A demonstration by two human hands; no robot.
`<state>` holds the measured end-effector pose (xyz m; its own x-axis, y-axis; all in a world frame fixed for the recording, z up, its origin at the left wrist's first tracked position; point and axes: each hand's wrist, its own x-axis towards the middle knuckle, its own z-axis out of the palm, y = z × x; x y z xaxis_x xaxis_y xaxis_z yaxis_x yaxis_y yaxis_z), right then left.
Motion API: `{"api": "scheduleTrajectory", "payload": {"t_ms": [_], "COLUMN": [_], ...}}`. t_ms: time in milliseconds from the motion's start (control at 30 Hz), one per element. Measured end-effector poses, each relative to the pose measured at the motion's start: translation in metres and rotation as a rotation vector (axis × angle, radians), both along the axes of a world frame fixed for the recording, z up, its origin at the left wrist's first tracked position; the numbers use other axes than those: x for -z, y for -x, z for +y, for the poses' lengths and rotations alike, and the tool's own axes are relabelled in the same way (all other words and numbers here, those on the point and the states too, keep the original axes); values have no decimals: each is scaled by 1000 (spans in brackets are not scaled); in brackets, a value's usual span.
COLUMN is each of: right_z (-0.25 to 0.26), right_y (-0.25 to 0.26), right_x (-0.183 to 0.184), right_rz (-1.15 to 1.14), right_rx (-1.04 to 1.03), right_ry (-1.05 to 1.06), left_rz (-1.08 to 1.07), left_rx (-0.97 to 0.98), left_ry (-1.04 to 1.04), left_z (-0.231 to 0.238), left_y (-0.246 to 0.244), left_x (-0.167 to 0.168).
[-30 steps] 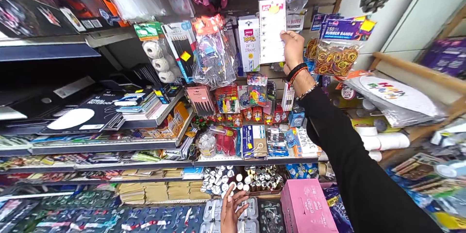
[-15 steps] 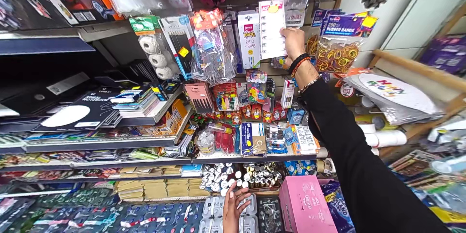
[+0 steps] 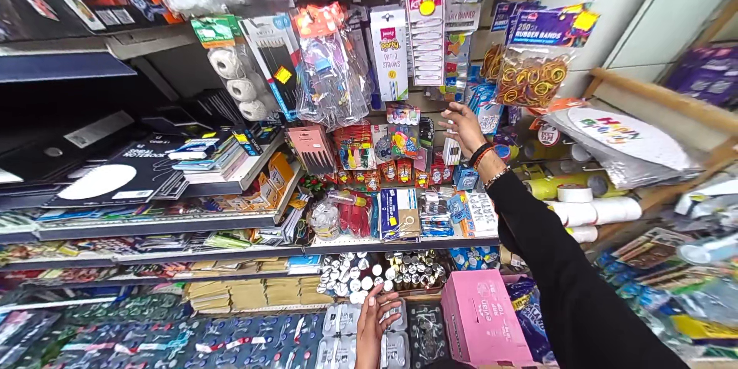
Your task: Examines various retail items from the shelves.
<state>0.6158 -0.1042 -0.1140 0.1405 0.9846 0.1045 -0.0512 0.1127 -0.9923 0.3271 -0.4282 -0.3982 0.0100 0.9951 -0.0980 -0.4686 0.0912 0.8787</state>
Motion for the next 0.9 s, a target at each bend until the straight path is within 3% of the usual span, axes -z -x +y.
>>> {"api": "scheduleTrajectory", "payload": {"t_ms": [100, 167, 333, 567, 900], "right_z": [-30, -82, -213, -301, -323], "right_y": [-20, -23, -18, -11, -4], "right_x": [78, 120, 185, 186, 207], "right_rz": [63, 77, 120, 153, 152], "right_rx": [-78, -104, -13, -32, 68], "right_ry": [-60, -95, -185, -229, -168], "left_rz": [8, 37, 194, 266, 269], "left_rx": [4, -22, -78, -100, -123], "left_ry": [-20, -57, -181, -319, -263], "left_z": [8, 11, 18, 32, 31], "left_y": [0, 1, 0, -12, -10], "left_x": [1, -1, -22, -35, -23]}}
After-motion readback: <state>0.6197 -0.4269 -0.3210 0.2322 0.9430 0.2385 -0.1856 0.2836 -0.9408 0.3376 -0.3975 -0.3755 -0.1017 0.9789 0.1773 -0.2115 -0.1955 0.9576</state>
